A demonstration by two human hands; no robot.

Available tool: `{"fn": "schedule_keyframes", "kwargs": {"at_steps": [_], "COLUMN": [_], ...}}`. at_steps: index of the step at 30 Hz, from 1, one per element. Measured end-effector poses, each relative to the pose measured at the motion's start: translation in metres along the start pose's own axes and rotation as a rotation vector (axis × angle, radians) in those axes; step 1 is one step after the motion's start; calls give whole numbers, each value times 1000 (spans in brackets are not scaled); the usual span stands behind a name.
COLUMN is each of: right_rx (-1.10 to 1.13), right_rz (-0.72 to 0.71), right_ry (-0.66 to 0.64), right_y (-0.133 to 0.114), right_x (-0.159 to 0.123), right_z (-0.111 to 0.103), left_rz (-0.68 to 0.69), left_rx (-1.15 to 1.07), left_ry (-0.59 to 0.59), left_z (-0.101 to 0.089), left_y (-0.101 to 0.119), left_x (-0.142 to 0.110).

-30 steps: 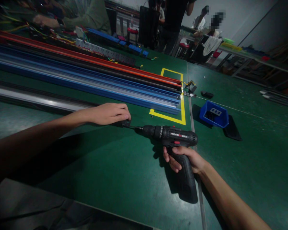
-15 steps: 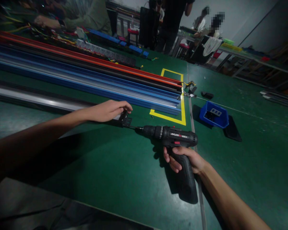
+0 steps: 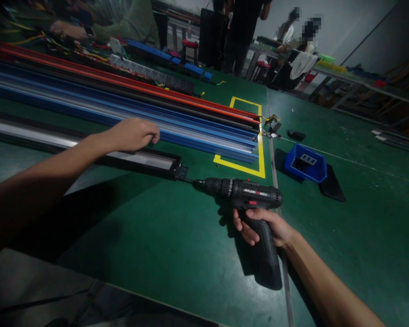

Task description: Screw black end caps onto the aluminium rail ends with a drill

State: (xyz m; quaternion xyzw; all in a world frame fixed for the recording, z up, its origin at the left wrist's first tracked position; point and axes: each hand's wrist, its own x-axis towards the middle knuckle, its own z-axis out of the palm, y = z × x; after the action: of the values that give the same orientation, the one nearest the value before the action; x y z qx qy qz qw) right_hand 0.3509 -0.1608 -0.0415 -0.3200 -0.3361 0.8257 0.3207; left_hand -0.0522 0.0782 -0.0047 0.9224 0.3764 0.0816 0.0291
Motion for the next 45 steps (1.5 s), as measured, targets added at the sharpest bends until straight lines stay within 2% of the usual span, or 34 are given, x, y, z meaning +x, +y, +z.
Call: {"fn": "schedule_keyframes", "kwargs": {"at_steps": [3,11,19,24,28,31,35,39,45], "right_rx": [-11,-27,-22,-13,1,5,18,35,59], "right_rz": [-1,-2,0,3,17,25,26,24,30], "right_ry": [7,21,27,30,36,47,70,70,58], "right_y": [0,1,1,1,1,0,-1,-1,-3], "right_x": [0,-1,0,-1,-2,-1,-1,0,-1], "right_z": [-1,-1,-1,-2,-1,1,3,4,5], "left_rz": [-7,-10,-20,-37,-32,-2,93,182,212], "left_rx": [-56,-114,-134,-59,14,12,-17,-78,-114], "left_ry": [-59,-115,-126,-122,-94,-94,-166,-202,-211], "left_z": [8,13,13,12,8,6,11,19,23], "left_y": [-9,-5,-5,-5,9,29,44,39,32], "left_x": [1,2,1,2,1,-1,-2,0,1]}}
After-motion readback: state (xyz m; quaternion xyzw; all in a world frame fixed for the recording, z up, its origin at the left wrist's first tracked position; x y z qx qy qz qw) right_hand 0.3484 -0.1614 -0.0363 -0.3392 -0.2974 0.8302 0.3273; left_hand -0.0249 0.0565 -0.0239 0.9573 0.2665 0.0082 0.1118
